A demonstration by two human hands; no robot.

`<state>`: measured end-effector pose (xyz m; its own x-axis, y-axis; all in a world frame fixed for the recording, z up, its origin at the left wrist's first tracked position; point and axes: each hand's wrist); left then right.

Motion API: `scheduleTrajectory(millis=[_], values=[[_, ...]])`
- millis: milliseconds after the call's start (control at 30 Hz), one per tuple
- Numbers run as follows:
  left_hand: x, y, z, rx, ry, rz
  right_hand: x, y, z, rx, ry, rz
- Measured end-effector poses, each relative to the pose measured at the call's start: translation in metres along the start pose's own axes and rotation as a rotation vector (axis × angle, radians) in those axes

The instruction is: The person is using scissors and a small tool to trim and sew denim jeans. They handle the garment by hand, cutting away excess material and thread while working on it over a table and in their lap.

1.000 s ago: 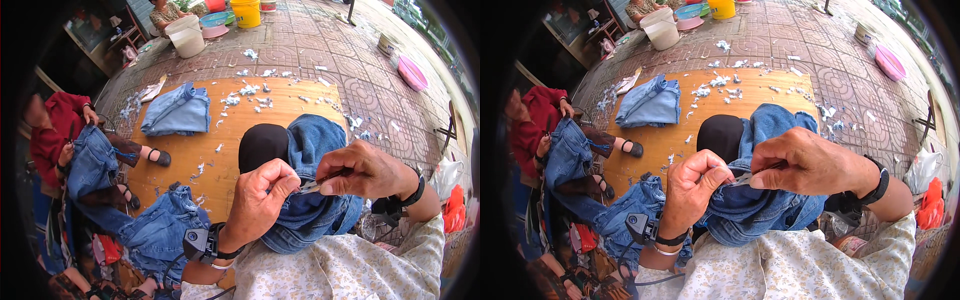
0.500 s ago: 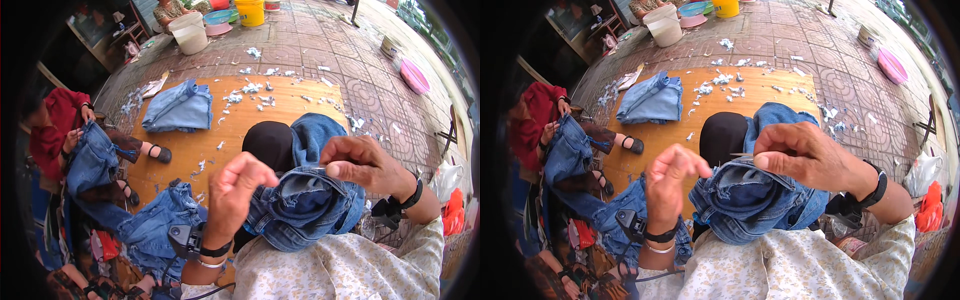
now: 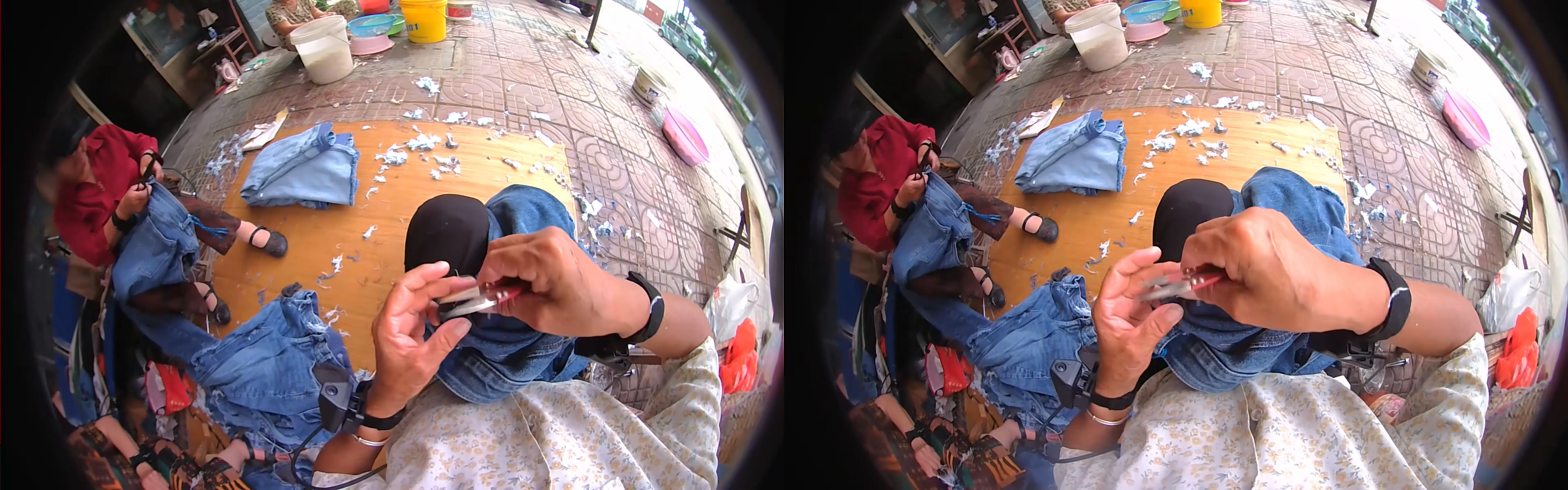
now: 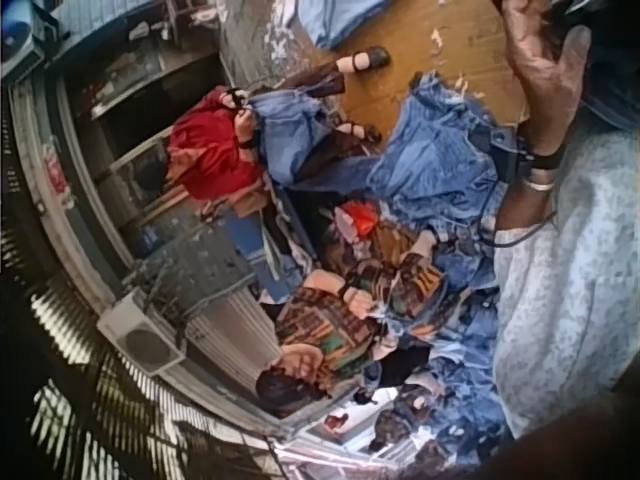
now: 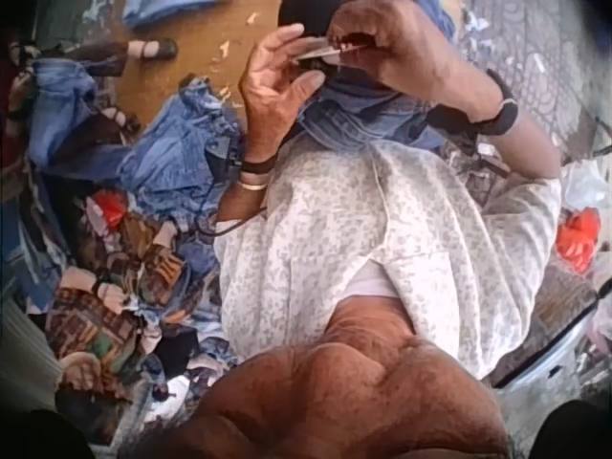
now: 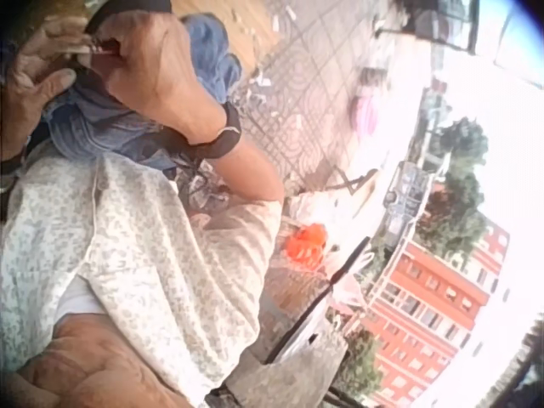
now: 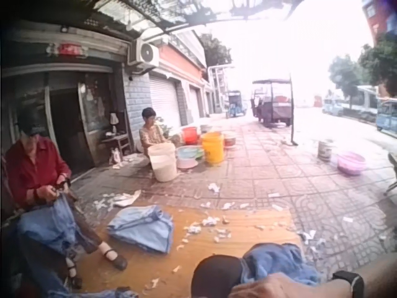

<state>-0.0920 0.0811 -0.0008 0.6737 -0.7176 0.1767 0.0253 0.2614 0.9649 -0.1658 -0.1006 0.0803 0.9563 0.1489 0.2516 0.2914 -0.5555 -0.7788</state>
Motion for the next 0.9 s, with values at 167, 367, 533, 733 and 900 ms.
scheduleTrajectory(millis=[167,367,533,733,900], values=[[0.008,0.013,-0.001,0.372,-0.107,0.118,0.005,-0.007,-0.005,0.201,-0.033,0.369],[0.020,0.015,0.004,0.442,-0.168,0.146,0.001,0.000,-0.005,0.319,0.037,0.377],[0.030,0.014,0.016,0.454,-0.176,0.227,-0.004,-0.004,0.003,0.144,0.168,0.142],[0.035,0.013,0.023,0.266,-0.143,0.220,-0.002,-0.001,-0.005,0.268,0.229,0.191],[0.039,0.018,0.017,0.199,-0.109,0.068,-0.010,-0.005,-0.031,0.402,0.199,0.234]])
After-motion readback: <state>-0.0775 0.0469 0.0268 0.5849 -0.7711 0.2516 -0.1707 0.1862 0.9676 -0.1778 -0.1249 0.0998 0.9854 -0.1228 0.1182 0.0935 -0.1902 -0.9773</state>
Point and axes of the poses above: each hand's wrist, its own x-axis towards the middle knuckle, its own z-axis out of the palm, y = z × x, and after that the axes turned 7 degrees about x, right-handed
